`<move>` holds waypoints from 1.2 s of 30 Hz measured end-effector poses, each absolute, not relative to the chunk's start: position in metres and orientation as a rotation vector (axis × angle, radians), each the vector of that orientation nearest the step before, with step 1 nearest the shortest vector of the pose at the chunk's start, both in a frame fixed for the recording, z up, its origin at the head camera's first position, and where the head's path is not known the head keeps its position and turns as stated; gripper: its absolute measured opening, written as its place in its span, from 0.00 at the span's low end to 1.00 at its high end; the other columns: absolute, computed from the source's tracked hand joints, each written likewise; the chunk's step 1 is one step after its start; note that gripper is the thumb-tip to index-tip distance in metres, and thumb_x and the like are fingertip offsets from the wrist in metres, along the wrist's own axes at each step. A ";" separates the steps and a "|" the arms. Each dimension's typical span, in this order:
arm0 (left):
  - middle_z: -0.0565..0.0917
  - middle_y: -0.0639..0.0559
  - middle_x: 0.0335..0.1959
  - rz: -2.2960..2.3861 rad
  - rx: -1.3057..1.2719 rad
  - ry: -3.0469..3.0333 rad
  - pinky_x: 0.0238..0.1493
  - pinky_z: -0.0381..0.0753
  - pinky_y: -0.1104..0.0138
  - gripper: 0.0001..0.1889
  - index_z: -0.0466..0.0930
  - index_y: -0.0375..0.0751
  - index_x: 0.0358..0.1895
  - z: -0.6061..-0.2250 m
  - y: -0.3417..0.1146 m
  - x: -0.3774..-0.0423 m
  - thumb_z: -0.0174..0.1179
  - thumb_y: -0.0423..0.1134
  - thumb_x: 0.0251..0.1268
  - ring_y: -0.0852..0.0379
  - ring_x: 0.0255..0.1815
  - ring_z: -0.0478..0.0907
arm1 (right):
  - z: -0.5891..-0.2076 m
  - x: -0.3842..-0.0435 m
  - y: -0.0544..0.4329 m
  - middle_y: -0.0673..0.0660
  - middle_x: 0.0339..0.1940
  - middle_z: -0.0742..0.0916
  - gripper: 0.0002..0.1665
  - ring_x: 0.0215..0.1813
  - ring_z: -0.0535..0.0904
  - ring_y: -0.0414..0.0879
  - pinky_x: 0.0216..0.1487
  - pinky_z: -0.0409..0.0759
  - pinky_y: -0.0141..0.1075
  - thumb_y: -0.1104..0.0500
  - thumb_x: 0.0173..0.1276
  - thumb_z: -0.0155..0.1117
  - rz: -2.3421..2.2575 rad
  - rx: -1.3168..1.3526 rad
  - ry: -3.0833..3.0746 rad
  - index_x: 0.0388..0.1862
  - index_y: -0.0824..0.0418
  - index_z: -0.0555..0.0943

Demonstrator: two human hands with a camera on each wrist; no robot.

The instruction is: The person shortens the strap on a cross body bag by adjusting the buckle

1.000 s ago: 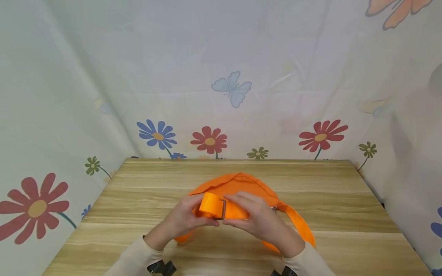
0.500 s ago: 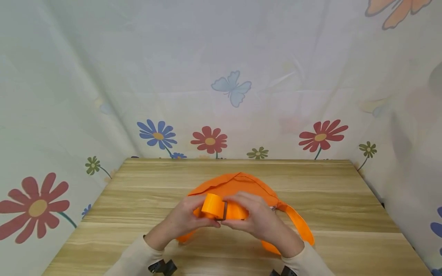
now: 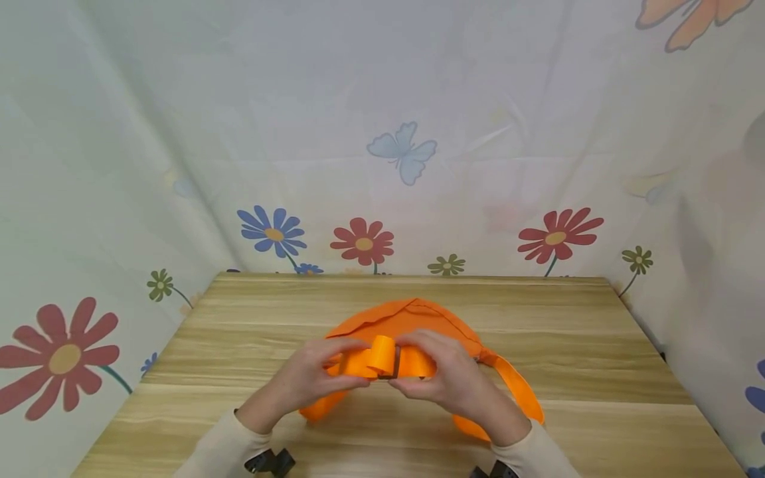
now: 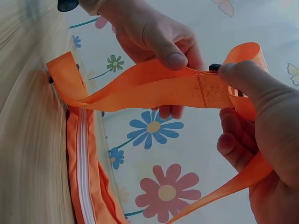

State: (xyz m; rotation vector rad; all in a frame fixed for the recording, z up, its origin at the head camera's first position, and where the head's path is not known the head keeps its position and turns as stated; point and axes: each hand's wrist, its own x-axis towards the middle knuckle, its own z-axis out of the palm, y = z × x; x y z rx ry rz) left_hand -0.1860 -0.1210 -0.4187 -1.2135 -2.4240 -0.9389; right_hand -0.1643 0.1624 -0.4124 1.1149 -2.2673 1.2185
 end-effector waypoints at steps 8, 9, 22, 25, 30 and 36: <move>0.93 0.54 0.53 -0.943 -1.160 -2.486 0.54 0.90 0.64 0.25 0.88 0.44 0.59 -0.420 -0.134 -0.184 0.81 0.47 0.60 0.57 0.47 0.88 | -0.413 -0.166 0.166 0.54 0.48 0.91 0.31 0.42 0.84 0.40 0.39 0.88 0.32 0.63 0.57 0.87 1.205 1.132 -2.224 0.58 0.59 0.84; 0.93 0.53 0.53 -0.941 -1.165 -2.481 0.55 0.91 0.63 0.25 0.88 0.43 0.59 -0.420 -0.137 -0.184 0.81 0.47 0.61 0.56 0.48 0.88 | -0.413 -0.166 0.166 0.54 0.48 0.91 0.31 0.42 0.84 0.40 0.40 0.88 0.32 0.63 0.57 0.87 1.202 1.131 -2.220 0.58 0.59 0.84; 0.92 0.54 0.53 -0.901 -1.127 -2.605 0.57 0.90 0.59 0.24 0.87 0.45 0.59 -0.416 -0.174 -0.180 0.80 0.49 0.63 0.57 0.49 0.87 | -0.413 -0.165 0.169 0.56 0.49 0.91 0.33 0.45 0.85 0.41 0.41 0.88 0.30 0.64 0.56 0.87 1.218 1.138 -2.196 0.60 0.58 0.83; 0.92 0.54 0.53 -0.893 -1.123 -2.625 0.56 0.90 0.60 0.24 0.87 0.45 0.59 -0.415 -0.181 -0.180 0.79 0.50 0.64 0.58 0.48 0.87 | -0.413 -0.165 0.169 0.56 0.49 0.90 0.33 0.44 0.85 0.41 0.41 0.88 0.30 0.66 0.55 0.87 1.230 1.137 -2.196 0.60 0.58 0.83; 0.92 0.53 0.53 -0.859 -1.108 -2.667 0.54 0.90 0.63 0.24 0.88 0.46 0.60 -0.411 -0.192 -0.180 0.77 0.53 0.65 0.60 0.46 0.86 | -0.413 -0.165 0.170 0.57 0.49 0.90 0.33 0.43 0.84 0.41 0.39 0.89 0.31 0.67 0.54 0.86 1.254 1.152 -2.179 0.59 0.58 0.83; 0.92 0.54 0.51 -0.867 -1.075 -2.709 0.49 0.88 0.67 0.24 0.88 0.46 0.59 -0.406 -0.208 -0.179 0.77 0.54 0.66 0.64 0.43 0.83 | -0.413 -0.166 0.174 0.55 0.49 0.91 0.34 0.40 0.83 0.40 0.38 0.87 0.30 0.71 0.52 0.85 1.291 1.144 -2.172 0.58 0.56 0.84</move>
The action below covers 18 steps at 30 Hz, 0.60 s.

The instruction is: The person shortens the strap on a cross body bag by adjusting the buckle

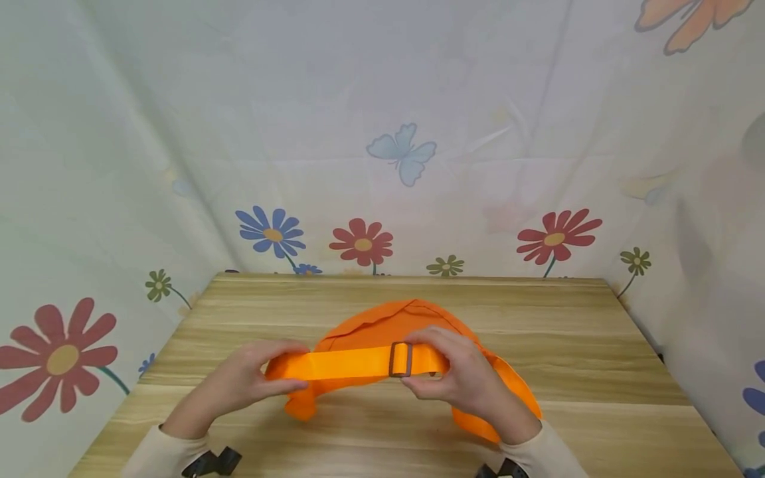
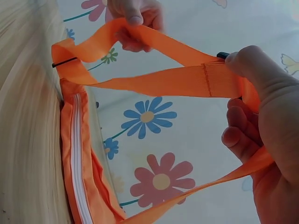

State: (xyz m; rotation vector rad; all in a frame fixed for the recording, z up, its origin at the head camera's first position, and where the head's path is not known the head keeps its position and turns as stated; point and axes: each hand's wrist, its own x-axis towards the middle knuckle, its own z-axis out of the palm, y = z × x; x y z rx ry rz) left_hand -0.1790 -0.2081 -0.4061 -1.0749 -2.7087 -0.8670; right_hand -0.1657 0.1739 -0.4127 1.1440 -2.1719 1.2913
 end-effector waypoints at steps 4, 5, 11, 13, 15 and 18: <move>0.92 0.55 0.51 -0.879 -1.095 -2.709 0.48 0.88 0.69 0.24 0.88 0.47 0.59 -0.404 -0.214 -0.179 0.75 0.56 0.68 0.65 0.43 0.82 | -0.413 -0.166 0.175 0.54 0.49 0.91 0.34 0.38 0.83 0.39 0.37 0.86 0.29 0.70 0.53 0.85 1.278 1.156 -2.183 0.58 0.55 0.84; 0.92 0.54 0.51 -0.883 -1.108 -2.710 0.48 0.88 0.69 0.24 0.88 0.47 0.59 -0.403 -0.215 -0.179 0.74 0.56 0.68 0.65 0.43 0.82 | -0.413 -0.166 0.175 0.54 0.49 0.91 0.34 0.38 0.83 0.38 0.36 0.86 0.29 0.70 0.53 0.84 1.277 1.162 -2.183 0.58 0.55 0.84; 0.91 0.55 0.53 -0.846 -1.109 -2.731 0.49 0.88 0.67 0.23 0.87 0.48 0.61 -0.404 -0.227 -0.178 0.74 0.55 0.69 0.64 0.45 0.82 | -0.413 -0.166 0.176 0.55 0.49 0.91 0.35 0.39 0.83 0.39 0.37 0.87 0.29 0.72 0.52 0.84 1.281 1.166 -2.179 0.59 0.56 0.83; 0.91 0.56 0.53 -0.828 -1.105 -2.720 0.49 0.88 0.67 0.22 0.87 0.49 0.60 -0.406 -0.232 -0.177 0.76 0.53 0.69 0.64 0.45 0.82 | -0.413 -0.166 0.178 0.55 0.49 0.91 0.35 0.39 0.83 0.39 0.37 0.87 0.29 0.72 0.52 0.85 1.272 1.169 -2.174 0.59 0.56 0.83; 0.91 0.56 0.53 -0.825 -1.107 -2.706 0.49 0.88 0.67 0.21 0.87 0.49 0.60 -0.408 -0.237 -0.177 0.77 0.50 0.67 0.64 0.45 0.82 | -0.413 -0.168 0.179 0.56 0.49 0.90 0.35 0.39 0.83 0.39 0.37 0.86 0.28 0.72 0.51 0.85 1.264 1.185 -2.148 0.59 0.57 0.83; 0.91 0.56 0.53 -0.827 -1.126 -2.690 0.49 0.88 0.67 0.22 0.86 0.49 0.61 -0.409 -0.243 -0.177 0.78 0.45 0.66 0.64 0.45 0.81 | -0.413 -0.170 0.181 0.57 0.48 0.90 0.36 0.38 0.83 0.40 0.37 0.86 0.27 0.73 0.49 0.85 1.244 1.205 -2.108 0.58 0.59 0.83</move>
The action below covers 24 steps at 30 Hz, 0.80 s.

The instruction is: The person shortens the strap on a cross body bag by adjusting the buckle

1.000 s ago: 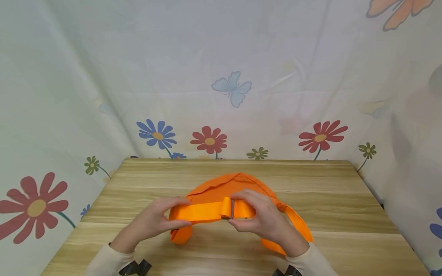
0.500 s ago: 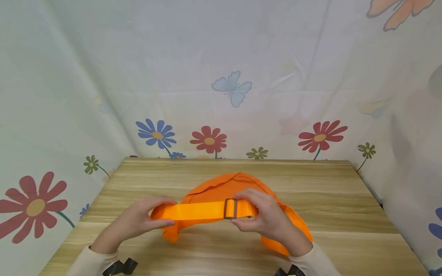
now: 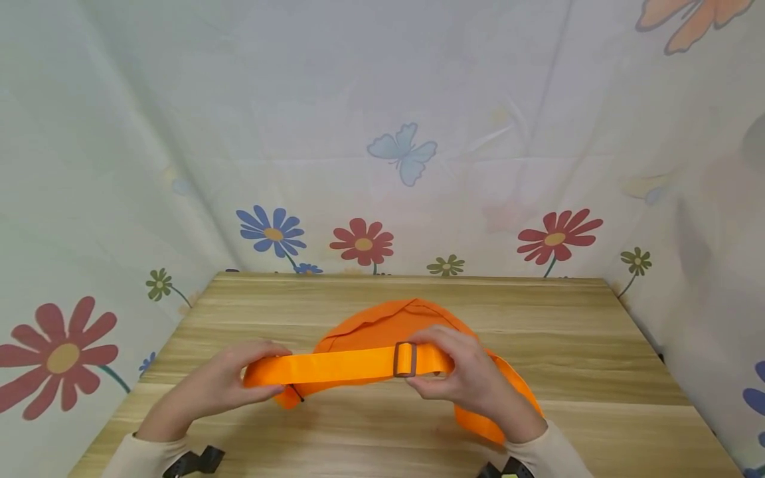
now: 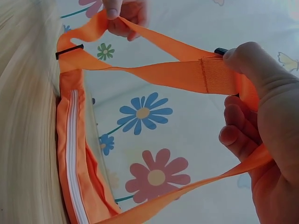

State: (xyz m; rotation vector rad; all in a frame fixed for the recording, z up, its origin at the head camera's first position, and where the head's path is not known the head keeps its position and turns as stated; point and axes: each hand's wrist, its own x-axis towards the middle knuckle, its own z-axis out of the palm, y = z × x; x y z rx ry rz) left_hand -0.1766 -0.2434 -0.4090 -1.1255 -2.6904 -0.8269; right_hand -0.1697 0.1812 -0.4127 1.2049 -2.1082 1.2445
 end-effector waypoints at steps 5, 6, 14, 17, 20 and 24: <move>0.91 0.54 0.55 -0.805 -1.102 -2.705 0.52 0.89 0.64 0.24 0.86 0.48 0.62 -0.410 -0.253 -0.175 0.79 0.37 0.63 0.62 0.47 0.83 | -0.410 -0.168 0.187 0.57 0.48 0.90 0.36 0.40 0.84 0.40 0.38 0.88 0.29 0.73 0.50 0.85 1.262 1.170 -2.148 0.59 0.59 0.83; 0.91 0.54 0.55 -0.803 -1.089 -2.709 0.53 0.89 0.64 0.24 0.86 0.48 0.61 -0.410 -0.255 -0.175 0.79 0.35 0.62 0.61 0.48 0.83 | -0.409 -0.167 0.188 0.57 0.48 0.90 0.36 0.41 0.84 0.40 0.38 0.88 0.30 0.73 0.50 0.85 1.268 1.155 -2.162 0.59 0.59 0.83; 0.90 0.57 0.54 -0.818 -1.095 -2.685 0.55 0.89 0.64 0.24 0.86 0.50 0.60 -0.417 -0.265 -0.178 0.79 0.32 0.60 0.63 0.48 0.83 | -0.405 -0.166 0.189 0.58 0.49 0.90 0.38 0.42 0.85 0.41 0.40 0.88 0.28 0.73 0.49 0.86 1.231 1.140 -2.168 0.60 0.59 0.83; 0.89 0.58 0.56 -0.796 -1.114 -2.731 0.56 0.88 0.62 0.24 0.85 0.50 0.61 -0.420 -0.264 -0.180 0.79 0.36 0.62 0.64 0.50 0.83 | -0.405 -0.167 0.186 0.56 0.48 0.90 0.37 0.41 0.84 0.40 0.38 0.87 0.28 0.73 0.49 0.85 1.235 1.145 -2.159 0.59 0.58 0.84; 0.88 0.60 0.57 -0.797 -1.088 -2.855 0.60 0.88 0.60 0.24 0.85 0.53 0.62 -0.420 -0.262 -0.181 0.79 0.43 0.64 0.63 0.52 0.82 | -0.406 -0.167 0.183 0.55 0.49 0.90 0.36 0.40 0.84 0.40 0.39 0.87 0.28 0.73 0.50 0.85 1.242 1.149 -2.164 0.59 0.57 0.84; 0.86 0.65 0.57 -0.856 -1.078 -3.006 0.63 0.86 0.59 0.25 0.84 0.60 0.64 -0.419 -0.256 -0.181 0.78 0.52 0.64 0.65 0.54 0.80 | -0.408 -0.170 0.180 0.55 0.48 0.91 0.35 0.39 0.83 0.40 0.38 0.86 0.28 0.73 0.50 0.84 1.238 1.166 -2.140 0.58 0.58 0.84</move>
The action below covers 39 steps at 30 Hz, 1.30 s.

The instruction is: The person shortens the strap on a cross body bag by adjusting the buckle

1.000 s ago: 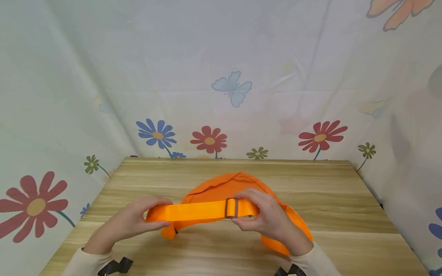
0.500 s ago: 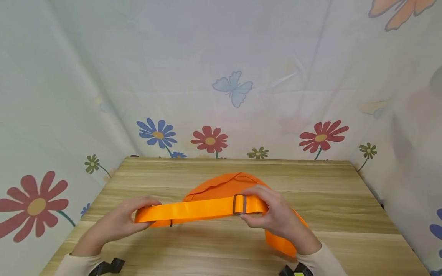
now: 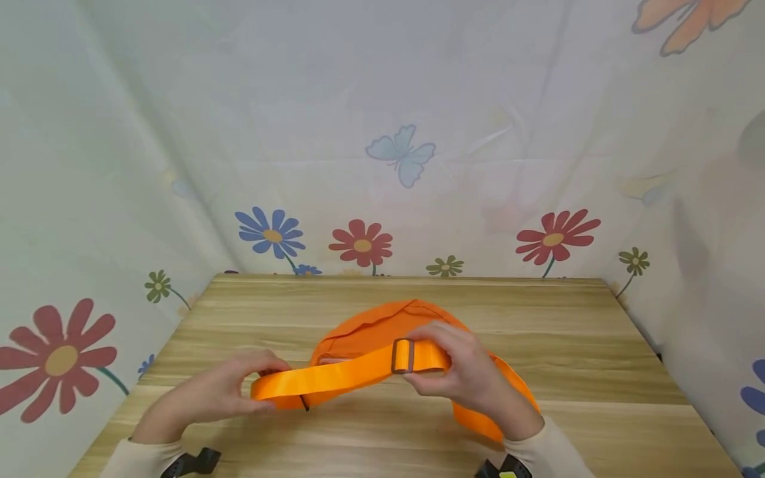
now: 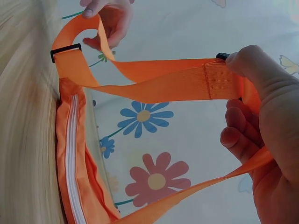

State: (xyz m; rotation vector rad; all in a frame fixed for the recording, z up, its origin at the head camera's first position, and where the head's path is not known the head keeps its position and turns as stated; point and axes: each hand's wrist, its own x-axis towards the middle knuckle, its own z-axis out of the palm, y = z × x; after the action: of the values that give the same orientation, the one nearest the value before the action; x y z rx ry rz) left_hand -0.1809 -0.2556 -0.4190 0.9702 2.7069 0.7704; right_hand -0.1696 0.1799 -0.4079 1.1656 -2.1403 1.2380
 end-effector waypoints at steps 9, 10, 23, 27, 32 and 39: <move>0.86 0.58 0.51 0.776 1.073 2.588 0.59 0.86 0.57 0.25 0.83 0.52 0.62 -0.417 -0.216 -0.182 0.76 0.55 0.67 0.56 0.53 0.82 | -0.407 -0.167 0.171 0.55 0.49 0.90 0.34 0.38 0.83 0.39 0.35 0.87 0.30 0.71 0.53 0.84 1.272 1.165 -2.160 0.59 0.57 0.83; 0.86 0.58 0.50 0.774 1.074 2.607 0.58 0.87 0.58 0.24 0.82 0.52 0.62 -0.415 -0.208 -0.182 0.74 0.55 0.69 0.55 0.52 0.82 | -0.406 -0.167 0.170 0.55 0.48 0.90 0.34 0.38 0.83 0.40 0.35 0.87 0.31 0.71 0.53 0.84 1.275 1.166 -2.158 0.60 0.57 0.83; 0.81 0.55 0.71 1.025 1.106 2.634 0.71 0.83 0.54 0.38 0.73 0.51 0.75 -0.398 -0.106 -0.180 0.74 0.61 0.67 0.54 0.68 0.82 | -0.408 -0.165 0.165 0.55 0.48 0.90 0.33 0.40 0.83 0.40 0.36 0.87 0.31 0.68 0.55 0.85 1.270 1.156 -2.163 0.60 0.57 0.83; 0.84 0.56 0.67 1.111 1.121 2.595 0.71 0.82 0.54 0.33 0.76 0.48 0.73 -0.402 -0.095 -0.180 0.75 0.54 0.69 0.55 0.66 0.82 | -0.407 -0.165 0.165 0.52 0.48 0.90 0.33 0.40 0.83 0.40 0.37 0.87 0.30 0.68 0.55 0.85 1.247 1.153 -2.165 0.60 0.55 0.84; 0.88 0.53 0.59 1.257 1.184 2.540 0.68 0.85 0.55 0.23 0.81 0.43 0.65 -0.404 -0.098 -0.184 0.74 0.40 0.71 0.56 0.59 0.84 | -0.408 -0.165 0.168 0.52 0.47 0.90 0.33 0.42 0.83 0.41 0.40 0.86 0.29 0.65 0.57 0.87 1.186 1.169 -2.164 0.62 0.57 0.84; 0.84 0.56 0.53 1.266 1.251 2.443 0.57 0.84 0.66 0.20 0.78 0.47 0.64 -0.403 -0.119 -0.189 0.70 0.43 0.76 0.62 0.49 0.79 | -0.406 -0.164 0.184 0.50 0.49 0.90 0.29 0.42 0.80 0.38 0.41 0.83 0.28 0.59 0.61 0.86 1.011 1.175 -2.249 0.60 0.56 0.86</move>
State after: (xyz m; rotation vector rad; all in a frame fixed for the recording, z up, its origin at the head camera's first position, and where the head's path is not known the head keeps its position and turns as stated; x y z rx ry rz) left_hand -0.1887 -0.1191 -0.4033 1.2513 2.4432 1.2657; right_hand -0.1644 0.1838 -0.4064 1.1748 -2.2488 1.0106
